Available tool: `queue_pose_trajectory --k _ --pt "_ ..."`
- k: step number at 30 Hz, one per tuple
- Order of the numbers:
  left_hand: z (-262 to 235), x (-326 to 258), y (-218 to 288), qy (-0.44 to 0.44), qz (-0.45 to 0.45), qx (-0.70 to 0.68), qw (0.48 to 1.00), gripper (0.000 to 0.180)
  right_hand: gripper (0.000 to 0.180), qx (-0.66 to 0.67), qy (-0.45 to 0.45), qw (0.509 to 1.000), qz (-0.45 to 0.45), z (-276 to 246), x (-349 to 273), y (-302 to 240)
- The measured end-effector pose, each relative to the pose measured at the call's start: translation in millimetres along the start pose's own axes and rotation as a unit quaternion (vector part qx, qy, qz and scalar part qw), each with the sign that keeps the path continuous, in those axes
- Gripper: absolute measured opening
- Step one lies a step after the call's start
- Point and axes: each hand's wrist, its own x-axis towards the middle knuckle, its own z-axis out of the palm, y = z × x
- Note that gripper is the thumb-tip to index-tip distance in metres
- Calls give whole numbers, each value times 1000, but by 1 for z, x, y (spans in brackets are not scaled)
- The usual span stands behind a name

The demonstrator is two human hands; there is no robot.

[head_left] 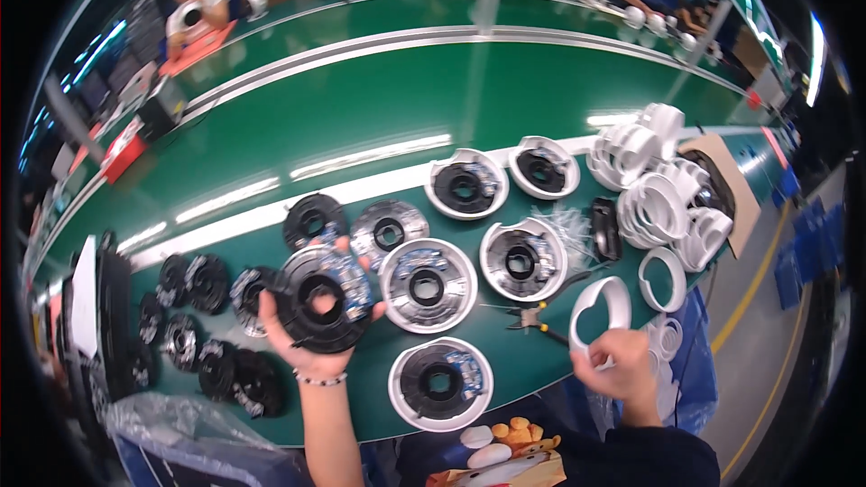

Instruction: Assembling electronic internal components into circular light fixture housings on a factory production line.

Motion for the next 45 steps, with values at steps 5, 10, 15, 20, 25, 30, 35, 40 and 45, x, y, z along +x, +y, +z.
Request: queue_pose_trajectory --k 5,10,15,20,25,30,35,40,45 --pt "0 0 1 4 3 38 999 69 23 54 -74 995 27 55 2 1" --pt "-7 3 3 11 2 26 1000 70 17 64 -5 997 41 69 12 10" --pt "3 3 11 -6 -1 59 998 72 25 -6 102 993 -65 49 22 19" --pt "2 5 -1 23 -8 38 999 73 99 -55 -136 988 53 18 3 24" --pt "1 -8 -1 17 -12 41 999 73 102 -55 -233 971 9 12 3 25" --pt "1 -6 -2 3 -23 55 998 73 95 -14 -259 965 -35 4 11 20" --pt "5 -1 -4 -22 -39 33 998 74 95 61 -224 967 -106 -17 34 11" --pt "8 2 -14 -6 -47 21 999 72 106 258 -96 947 -166 2 69 -17" --pt "-1 -10 -11 46 0 35 998 61 102 381 -171 887 -196 76 127 -73"
